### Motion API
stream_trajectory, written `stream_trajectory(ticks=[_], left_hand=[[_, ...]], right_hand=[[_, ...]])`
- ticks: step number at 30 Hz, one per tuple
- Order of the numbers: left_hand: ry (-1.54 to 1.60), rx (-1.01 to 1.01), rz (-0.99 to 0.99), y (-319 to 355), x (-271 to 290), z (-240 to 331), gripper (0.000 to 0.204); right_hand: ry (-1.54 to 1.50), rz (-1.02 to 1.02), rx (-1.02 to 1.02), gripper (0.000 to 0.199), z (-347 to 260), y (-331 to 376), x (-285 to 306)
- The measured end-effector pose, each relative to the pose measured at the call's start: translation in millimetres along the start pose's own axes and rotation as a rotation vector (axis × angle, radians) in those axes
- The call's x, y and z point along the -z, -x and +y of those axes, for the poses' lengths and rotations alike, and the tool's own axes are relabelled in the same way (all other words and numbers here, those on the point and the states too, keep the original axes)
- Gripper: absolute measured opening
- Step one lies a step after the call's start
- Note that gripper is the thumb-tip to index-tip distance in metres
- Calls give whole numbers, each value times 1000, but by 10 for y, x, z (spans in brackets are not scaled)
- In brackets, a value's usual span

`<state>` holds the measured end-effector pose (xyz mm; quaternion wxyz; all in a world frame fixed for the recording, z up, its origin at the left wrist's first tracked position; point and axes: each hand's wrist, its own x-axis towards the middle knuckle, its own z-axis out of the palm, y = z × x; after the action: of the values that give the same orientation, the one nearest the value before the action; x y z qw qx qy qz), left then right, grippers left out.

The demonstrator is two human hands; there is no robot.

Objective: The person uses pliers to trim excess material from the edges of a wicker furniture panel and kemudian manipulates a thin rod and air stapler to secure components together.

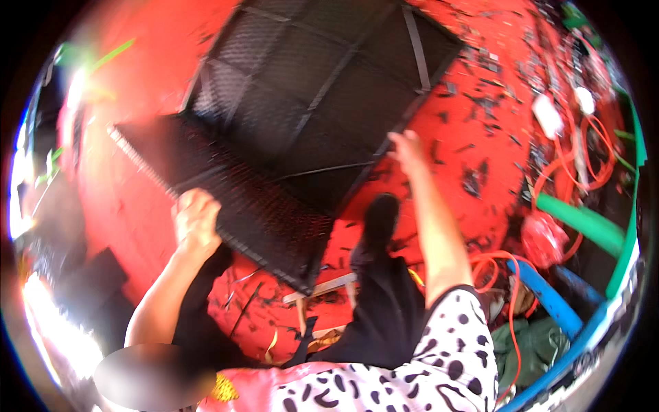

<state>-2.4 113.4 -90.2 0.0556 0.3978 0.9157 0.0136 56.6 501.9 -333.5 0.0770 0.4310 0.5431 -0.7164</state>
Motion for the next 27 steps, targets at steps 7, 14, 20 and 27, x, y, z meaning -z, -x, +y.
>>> stream_trajectory(ticks=[7,14,20,27], left_hand=[[-3,13,-165,-347,-74,219,13],[36,50,-112,-308,-45,327,13],[40,39,-99,-262,-8,307,14],[-98,-39,-133,-322,-77,335,14]], right_hand=[[-138,11,-2,14,24,165,773],[-95,131,-20,16,-90,202,718],[-133,107,-37,20,-32,144,695],[-195,105,5,46,56,91,905]])
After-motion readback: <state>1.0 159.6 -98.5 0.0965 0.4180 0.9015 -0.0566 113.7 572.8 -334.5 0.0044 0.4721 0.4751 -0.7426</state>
